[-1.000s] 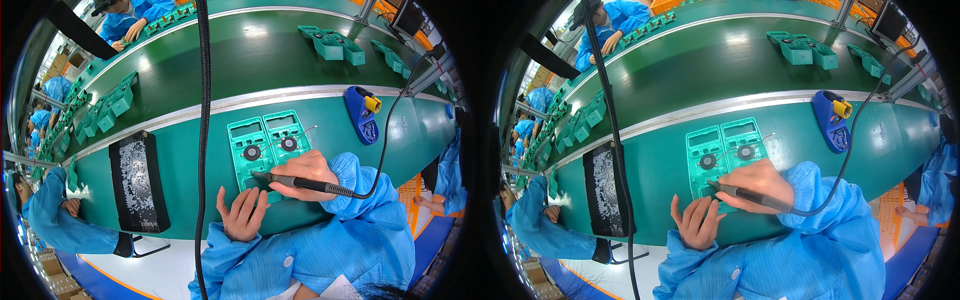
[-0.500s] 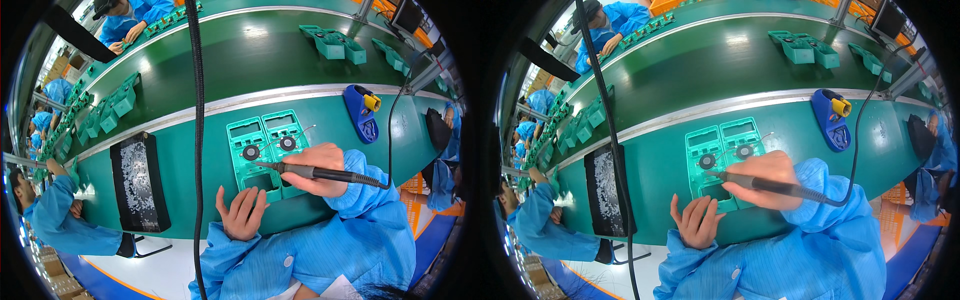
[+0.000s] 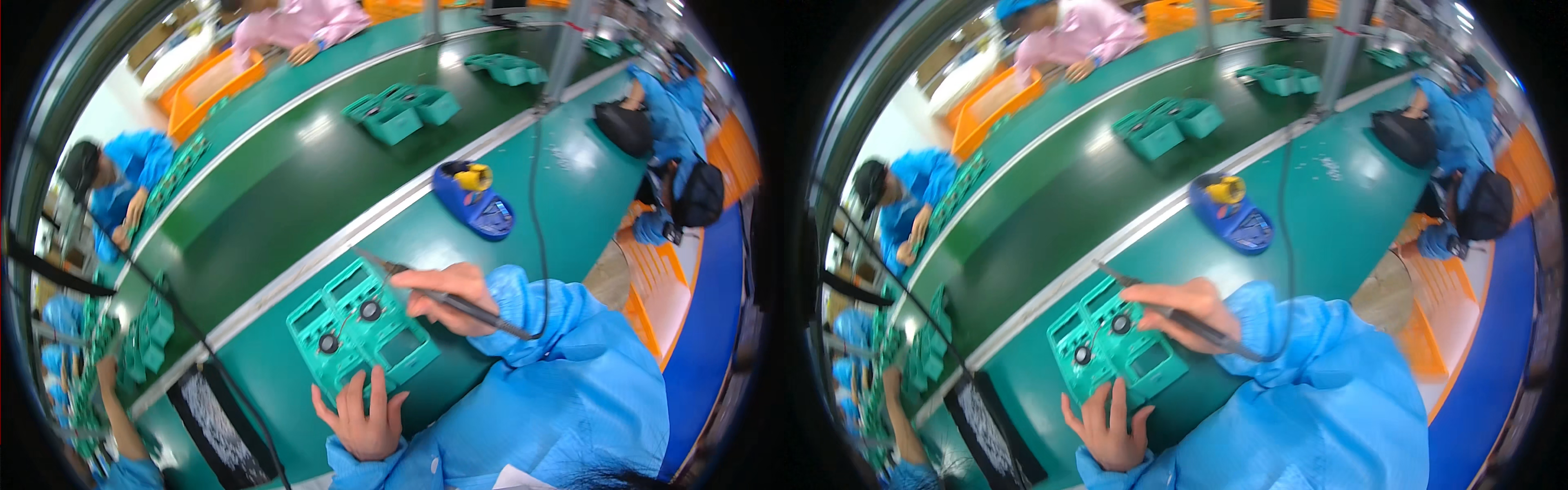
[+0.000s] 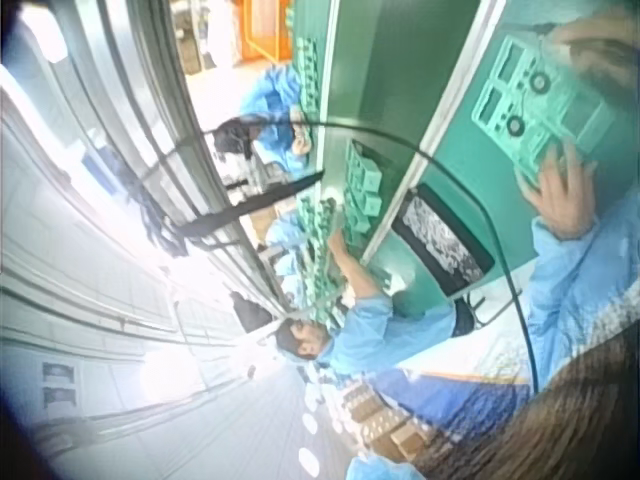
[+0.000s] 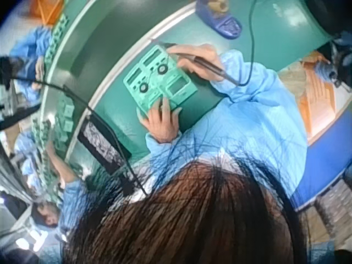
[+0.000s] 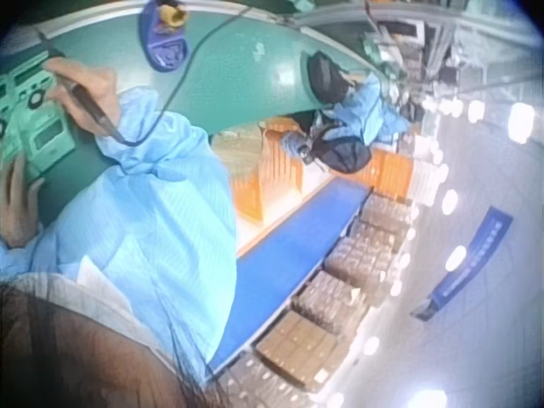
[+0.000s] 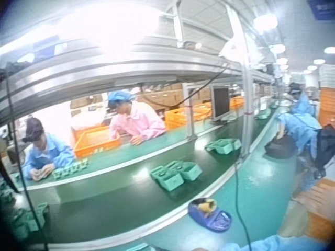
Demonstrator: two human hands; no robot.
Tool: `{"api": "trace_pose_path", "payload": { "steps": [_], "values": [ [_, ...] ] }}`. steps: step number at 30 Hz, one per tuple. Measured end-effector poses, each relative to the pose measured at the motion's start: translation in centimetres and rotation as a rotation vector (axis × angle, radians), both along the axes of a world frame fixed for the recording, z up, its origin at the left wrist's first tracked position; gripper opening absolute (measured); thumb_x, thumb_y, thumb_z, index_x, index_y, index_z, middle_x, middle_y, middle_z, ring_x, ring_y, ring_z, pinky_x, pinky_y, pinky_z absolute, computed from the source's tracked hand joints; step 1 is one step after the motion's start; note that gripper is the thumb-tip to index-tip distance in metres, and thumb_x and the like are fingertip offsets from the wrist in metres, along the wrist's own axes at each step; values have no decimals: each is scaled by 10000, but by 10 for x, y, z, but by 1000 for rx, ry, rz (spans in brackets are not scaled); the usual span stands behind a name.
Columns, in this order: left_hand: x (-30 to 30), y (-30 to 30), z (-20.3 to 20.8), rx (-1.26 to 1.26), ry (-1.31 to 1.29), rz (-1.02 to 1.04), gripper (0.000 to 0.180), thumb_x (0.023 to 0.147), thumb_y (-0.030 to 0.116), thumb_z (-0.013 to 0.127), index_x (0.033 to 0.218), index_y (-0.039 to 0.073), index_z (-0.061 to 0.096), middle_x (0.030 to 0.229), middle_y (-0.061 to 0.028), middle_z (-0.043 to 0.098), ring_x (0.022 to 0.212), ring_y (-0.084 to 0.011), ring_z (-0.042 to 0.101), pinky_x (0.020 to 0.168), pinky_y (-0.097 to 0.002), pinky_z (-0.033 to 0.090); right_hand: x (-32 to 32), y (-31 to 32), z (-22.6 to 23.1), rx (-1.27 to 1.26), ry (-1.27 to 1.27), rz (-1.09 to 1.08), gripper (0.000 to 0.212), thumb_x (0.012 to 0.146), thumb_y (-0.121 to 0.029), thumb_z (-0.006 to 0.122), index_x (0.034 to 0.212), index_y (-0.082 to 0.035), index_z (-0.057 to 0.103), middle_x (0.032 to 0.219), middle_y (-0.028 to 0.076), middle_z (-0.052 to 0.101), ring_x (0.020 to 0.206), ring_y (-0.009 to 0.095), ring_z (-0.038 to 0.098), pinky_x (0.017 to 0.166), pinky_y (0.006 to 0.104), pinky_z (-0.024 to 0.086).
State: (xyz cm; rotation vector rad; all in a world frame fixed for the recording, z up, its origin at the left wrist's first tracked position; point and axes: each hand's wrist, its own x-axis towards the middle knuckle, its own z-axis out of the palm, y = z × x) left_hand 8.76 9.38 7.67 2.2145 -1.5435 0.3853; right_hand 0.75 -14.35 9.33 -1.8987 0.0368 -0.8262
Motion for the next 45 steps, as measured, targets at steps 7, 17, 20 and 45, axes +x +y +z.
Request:
{"api": "trace_pose_path", "payload": {
  "steps": [7, 17, 20, 45],
  "values": [
    [3, -19, -3, 271, 223, 2, 424, 760, 326, 721, 1086, 67, 639, 832, -106, 569, 768, -293, 556, 779, -444, 443, 8, -5, -15, -110, -251, -121, 361, 841, -131, 710, 1168, -5, 622, 704, 104, 659, 602, 244, 663, 529, 312, 505],
    [42, -43, 40, 79, 380, -124, 276, 715, 108, 758, 934, -19, 649, 800, -198, 630, 722, -390, 616, 637, -402, 497, -22, -21, 2, -110, -109, -212, 396, 784, -14, 702, 1169, -22, 612, 791, 132, 670, 701, 271, 685, 609, 350, 529],
    [77, -60, 40, 47, 359, -126, 266, 750, 146, 742, 952, 8, 641, 807, -170, 617, 741, -372, 599, 644, -440, 484, -21, -25, 2, -116, -92, -252, 402, 778, -15, 687, 1171, -21, 602, 767, 122, 668, 677, 297, 674, 594, 355, 521],
    [221, -115, 19, 359, -49, 315, 644, 772, 352, 727, 1343, 194, 473, 1447, -193, 325, 1368, -337, 286, 1084, -666, 129, -18, -16, -24, 38, -107, -316, 371, 786, 12, 551, 1154, 52, 585, 710, 141, 634, 518, 148, 548, 483, 251, 442]
  ]
}}
